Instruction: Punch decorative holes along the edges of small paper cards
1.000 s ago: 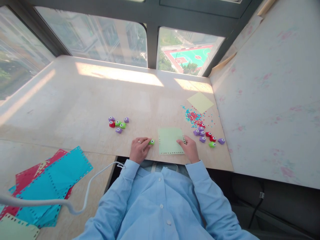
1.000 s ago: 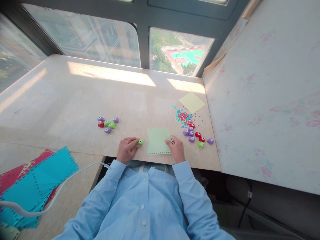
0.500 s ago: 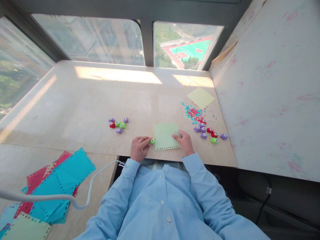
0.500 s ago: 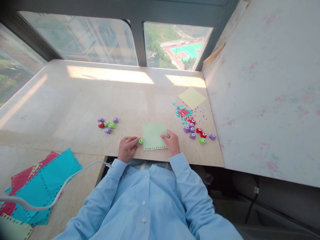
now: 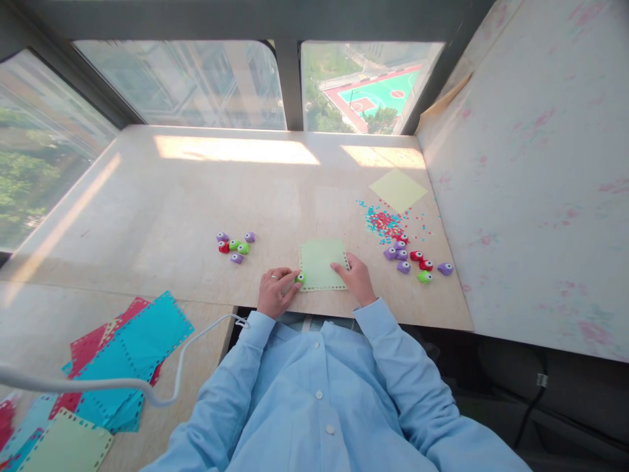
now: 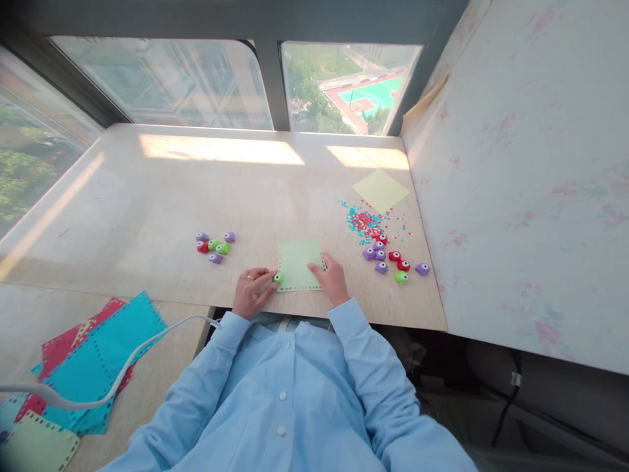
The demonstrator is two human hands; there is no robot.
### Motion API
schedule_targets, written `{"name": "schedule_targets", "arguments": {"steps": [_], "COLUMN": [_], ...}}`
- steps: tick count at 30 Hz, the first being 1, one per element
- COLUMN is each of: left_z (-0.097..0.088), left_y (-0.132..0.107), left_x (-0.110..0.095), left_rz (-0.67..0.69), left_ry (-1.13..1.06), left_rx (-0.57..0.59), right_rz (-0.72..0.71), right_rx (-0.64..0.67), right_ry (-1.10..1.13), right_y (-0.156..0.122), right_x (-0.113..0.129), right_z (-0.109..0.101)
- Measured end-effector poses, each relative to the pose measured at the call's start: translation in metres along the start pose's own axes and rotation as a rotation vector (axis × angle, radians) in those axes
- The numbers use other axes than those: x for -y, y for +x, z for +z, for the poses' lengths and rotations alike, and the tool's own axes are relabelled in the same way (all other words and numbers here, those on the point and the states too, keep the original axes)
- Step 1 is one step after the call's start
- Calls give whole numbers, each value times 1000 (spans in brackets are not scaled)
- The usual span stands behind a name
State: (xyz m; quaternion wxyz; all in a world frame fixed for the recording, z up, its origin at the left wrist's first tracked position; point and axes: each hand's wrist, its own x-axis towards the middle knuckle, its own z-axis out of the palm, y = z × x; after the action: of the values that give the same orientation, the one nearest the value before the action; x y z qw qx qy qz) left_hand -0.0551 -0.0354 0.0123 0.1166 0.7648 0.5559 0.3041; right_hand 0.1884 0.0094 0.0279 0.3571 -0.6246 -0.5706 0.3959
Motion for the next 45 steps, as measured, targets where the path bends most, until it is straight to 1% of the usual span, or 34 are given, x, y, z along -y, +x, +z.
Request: {"name": "schedule_targets", "arguments": {"steps": [2,3,5,6,7,8,10,12,13,15,18,24,27,36,42,45], "left_z": [0,1,1,1,2,2,2,2,2,2,2,5,6,-1,-4,-6], "left_y": [-1,-1,-1,-1,-1,-1,0,0,0,1,3,17,22,11,13,14], "left_x": [0,1,1,1,1,1,0,-1,-1,-2,-3,-5,-4,4,1,-1], "left_rz": [-7,-12,-21,-24,-27,-31,-42,-58,-64,-74,-95,-157,-155,-69,-90,-108], "left_ry": [4,8,14,17,20,21,20,18,17,17,20,19,19,-78,-86,-98], "left_rx": [4,8,13,13,12,11,11,11,11,9,21,45,58,98,99,102], "right_rz": [-47,-88,-200,-267,-338,-407,-529,-611,-634,-655,-665,-675,-663,-667,-663,-664], "right_rx": [-32,-72,-177,-211,-215,-186,-64,60,100,136,138,148,151,157,147,113], "right_ry": [-40,-75,-168,-215,-258,-297,-364,-422,-446,-477,-481,-452,-437,-444,-400,-344], "right_y": [-5,-8,-14,-17,-20,-22,-26,-30,-31,-33,-33,-30,-30,-29,-29,-30], "right_x": [0,0,-1,0,0,-1,-2,-6,-9,-14,-20,-19,-19,-20,-19,-18], "right_z": [0,-1,-5,-7,-8,-9,-8,-5,-3,1,4,1,0,0,-1,-3]}}
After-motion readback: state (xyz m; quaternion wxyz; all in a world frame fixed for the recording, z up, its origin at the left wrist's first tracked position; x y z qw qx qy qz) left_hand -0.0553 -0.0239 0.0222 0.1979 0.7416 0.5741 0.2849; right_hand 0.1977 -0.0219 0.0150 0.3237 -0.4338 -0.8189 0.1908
